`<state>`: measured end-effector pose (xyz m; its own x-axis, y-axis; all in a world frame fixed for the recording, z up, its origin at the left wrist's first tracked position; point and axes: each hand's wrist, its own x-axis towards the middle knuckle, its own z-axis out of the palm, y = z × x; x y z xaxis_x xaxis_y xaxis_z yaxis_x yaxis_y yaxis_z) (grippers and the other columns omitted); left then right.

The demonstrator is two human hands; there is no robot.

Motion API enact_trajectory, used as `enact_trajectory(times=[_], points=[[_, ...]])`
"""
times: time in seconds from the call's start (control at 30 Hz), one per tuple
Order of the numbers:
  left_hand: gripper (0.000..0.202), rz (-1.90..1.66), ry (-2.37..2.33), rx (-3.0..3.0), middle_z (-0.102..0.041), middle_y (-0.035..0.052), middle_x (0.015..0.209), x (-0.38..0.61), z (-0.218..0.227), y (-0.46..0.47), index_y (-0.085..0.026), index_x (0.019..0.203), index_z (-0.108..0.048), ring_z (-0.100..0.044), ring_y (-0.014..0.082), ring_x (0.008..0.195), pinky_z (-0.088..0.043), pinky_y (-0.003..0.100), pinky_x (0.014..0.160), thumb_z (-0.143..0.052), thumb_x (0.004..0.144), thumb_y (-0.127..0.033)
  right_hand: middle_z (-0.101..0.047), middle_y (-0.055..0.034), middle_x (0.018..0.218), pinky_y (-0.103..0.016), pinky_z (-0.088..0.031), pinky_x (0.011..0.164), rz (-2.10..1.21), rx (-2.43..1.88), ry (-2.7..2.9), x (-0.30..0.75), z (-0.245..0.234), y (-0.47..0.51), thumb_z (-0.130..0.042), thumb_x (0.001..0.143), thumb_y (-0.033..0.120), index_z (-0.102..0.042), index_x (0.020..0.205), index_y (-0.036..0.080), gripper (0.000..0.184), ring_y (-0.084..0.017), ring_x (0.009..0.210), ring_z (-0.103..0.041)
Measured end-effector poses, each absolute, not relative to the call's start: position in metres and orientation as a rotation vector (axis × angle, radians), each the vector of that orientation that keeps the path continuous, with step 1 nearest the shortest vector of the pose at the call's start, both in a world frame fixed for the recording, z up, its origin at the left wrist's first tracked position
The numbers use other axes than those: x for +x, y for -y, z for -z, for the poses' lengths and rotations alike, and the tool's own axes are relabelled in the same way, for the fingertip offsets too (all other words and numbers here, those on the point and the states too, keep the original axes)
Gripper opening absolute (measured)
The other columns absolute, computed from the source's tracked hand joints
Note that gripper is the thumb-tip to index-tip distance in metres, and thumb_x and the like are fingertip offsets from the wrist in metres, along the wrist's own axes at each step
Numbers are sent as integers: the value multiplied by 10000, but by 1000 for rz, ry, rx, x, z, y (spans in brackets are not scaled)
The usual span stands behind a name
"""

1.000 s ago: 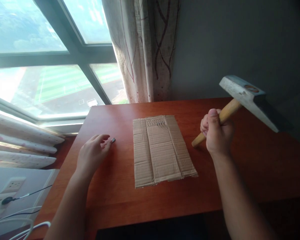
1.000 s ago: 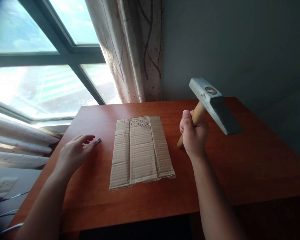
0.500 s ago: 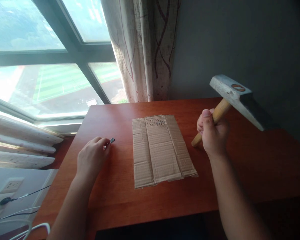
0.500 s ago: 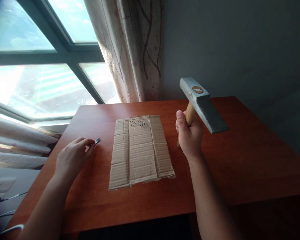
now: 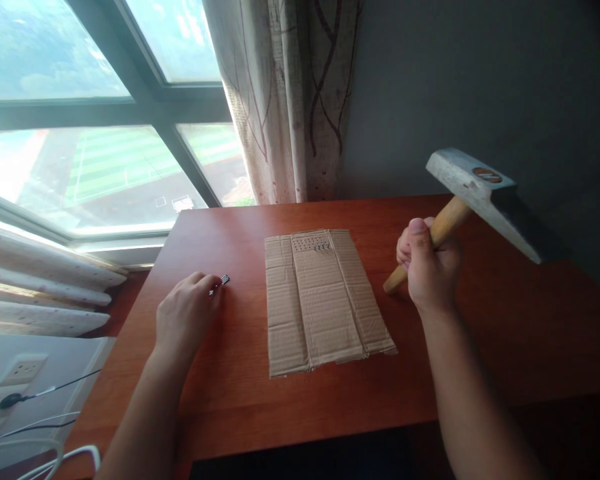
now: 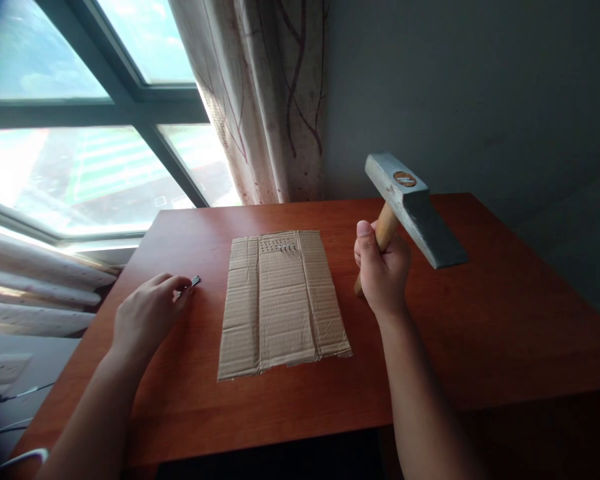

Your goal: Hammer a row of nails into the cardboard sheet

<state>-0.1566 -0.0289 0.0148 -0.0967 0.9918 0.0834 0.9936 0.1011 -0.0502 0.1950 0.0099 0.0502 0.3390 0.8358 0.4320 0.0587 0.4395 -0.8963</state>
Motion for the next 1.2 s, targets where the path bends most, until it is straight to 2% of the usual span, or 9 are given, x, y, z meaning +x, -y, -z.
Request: enact_trajectory(times=[0.27, 0.57, 1.03, 1.1, 1.2], points=[[349, 16, 2263, -2048, -696, 65, 1046, -156, -13, 28, -228, 978, -702, -653, 237, 823, -358, 318, 579, -405, 971, -412, -318, 69, 477, -243, -228, 373, -582, -1021, 1130, 197, -50, -9, -604, 903, 545, -339, 579, 225, 527, -66, 402, -300], [349, 10, 2249, -2048, -696, 65, 1051, -157, -13, 28, -227, 999, -699, -654, 240, 822, -358, 316, 578, -410, 971, -420, -315, 76, 499, -241, -232, 364, -594, -991, 1100, 199, -50, -10, -626, 899, 518, -344, 607, 228, 499, -63, 400, -297], [320, -152, 2233, -2174, -701, 62, 1000, -155, -18, 27, -240, 879, -667, -662, 234, 785, -311, 308, 540, -408, 954, -413, -296, 73, 478, -248, -226, 358, -558, -999, 1099, 200, -49, -10, -594, 891, 588, -310, 588, 234, 546, -68, 387, -285], [273, -67, 2247, -2181, -706, 47, 975, -152, -22, 28, -246, 872, -664, -649, 218, 733, -316, 307, 537, -451, 927, -407, -293, 74, 478, -249, -227, 359, -561, -996, 1098, 200, -50, -10, -591, 891, 593, -305, 589, 234, 549, -68, 388, -282], [208, 319, 2217, -2220, -696, 21, 866, -147, -31, 29, -237, 866, -669, -613, 170, 662, -381, 293, 571, -519, 890, -379, -292, 75, 482, -248, -223, 363, -569, -992, 1093, 200, -50, -9, -591, 899, 575, -306, 590, 232, 543, -66, 390, -284]])
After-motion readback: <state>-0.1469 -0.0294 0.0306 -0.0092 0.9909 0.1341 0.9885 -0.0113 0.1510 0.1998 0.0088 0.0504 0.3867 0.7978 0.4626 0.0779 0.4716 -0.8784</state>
